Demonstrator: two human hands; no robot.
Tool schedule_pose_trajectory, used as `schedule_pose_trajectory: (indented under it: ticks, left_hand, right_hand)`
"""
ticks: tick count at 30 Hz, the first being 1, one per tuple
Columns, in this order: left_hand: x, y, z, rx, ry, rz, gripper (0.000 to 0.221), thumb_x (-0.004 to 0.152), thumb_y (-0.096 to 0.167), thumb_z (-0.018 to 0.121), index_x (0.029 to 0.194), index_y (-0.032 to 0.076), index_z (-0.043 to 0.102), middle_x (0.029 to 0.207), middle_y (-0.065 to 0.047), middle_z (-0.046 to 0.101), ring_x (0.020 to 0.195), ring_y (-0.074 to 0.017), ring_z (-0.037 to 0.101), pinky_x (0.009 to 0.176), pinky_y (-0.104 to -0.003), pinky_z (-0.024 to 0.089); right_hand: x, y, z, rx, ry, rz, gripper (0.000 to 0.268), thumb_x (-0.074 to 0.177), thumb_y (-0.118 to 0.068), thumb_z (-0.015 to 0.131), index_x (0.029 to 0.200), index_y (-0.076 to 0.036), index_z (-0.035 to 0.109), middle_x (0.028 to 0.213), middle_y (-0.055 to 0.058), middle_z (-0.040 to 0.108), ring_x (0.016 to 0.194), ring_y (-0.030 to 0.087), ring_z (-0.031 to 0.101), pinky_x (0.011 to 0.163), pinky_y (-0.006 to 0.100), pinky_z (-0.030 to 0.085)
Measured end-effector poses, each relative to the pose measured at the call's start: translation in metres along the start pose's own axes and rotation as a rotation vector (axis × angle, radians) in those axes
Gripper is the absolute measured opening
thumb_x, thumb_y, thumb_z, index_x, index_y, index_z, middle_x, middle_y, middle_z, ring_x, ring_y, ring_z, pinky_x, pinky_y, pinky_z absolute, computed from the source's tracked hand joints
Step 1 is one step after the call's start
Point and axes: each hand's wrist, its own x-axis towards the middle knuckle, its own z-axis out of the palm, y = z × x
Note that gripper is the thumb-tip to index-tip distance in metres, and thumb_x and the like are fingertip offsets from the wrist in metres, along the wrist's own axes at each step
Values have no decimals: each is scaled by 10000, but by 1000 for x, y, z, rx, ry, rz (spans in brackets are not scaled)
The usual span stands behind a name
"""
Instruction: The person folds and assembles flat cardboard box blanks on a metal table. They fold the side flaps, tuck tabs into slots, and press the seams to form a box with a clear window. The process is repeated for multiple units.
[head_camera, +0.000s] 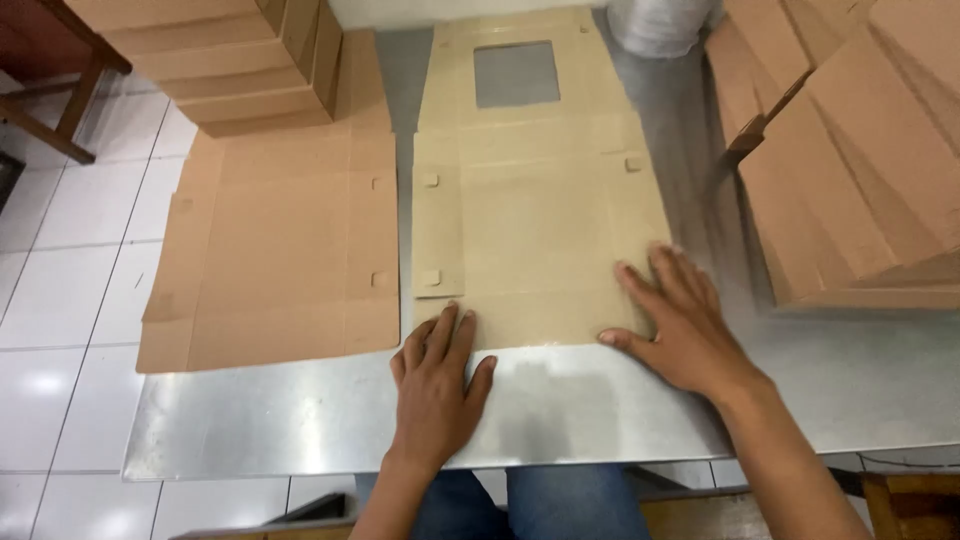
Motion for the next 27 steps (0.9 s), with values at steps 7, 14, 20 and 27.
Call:
schedule_pose_trajectory:
  ticks: [7,14,20,27]
  left_hand:
    - [19,20,-25,-33,-80,-208,636,937,348,694,1495,105,508,1561,-172,421,1368,-363,360,1058,-564,243]
    - [30,5,-27,-18,-71,-506,714,987,437,550,1538,24,363,1274,-155,565,1202,-361,518,955,-505,361]
    - [38,18,-30,-175,-42,-459,672,973,358,601,1511,3,412,1172,-130,636,1152,-360,573,956,-499,396]
    - [11,5,1,-116,33,-245,735,895,465,651,1514,135,431,1473,-94,484,1312,-334,445,1058,-519,333]
  right_hand:
    - [-18,-3,-2,75,216,123,1001,816,-662,699,1603,-142,363,1689,303,135,1579,453,96,1267,558,56]
    - [-17,-4,-1,104,230,150,1031,796,-679,712,1600,-127,378,1683,300,191,1585,432,120,1273,538,35]
    - [-10,-1,0,93,247,126,1007,804,-644,725,1599,-134,376,1686,300,177,1583,433,120,1273,544,30]
    - [-5,20,19,18,225,91,1058,794,-767,564,1623,-202,229,1702,209,76,1586,342,-6,1232,516,31]
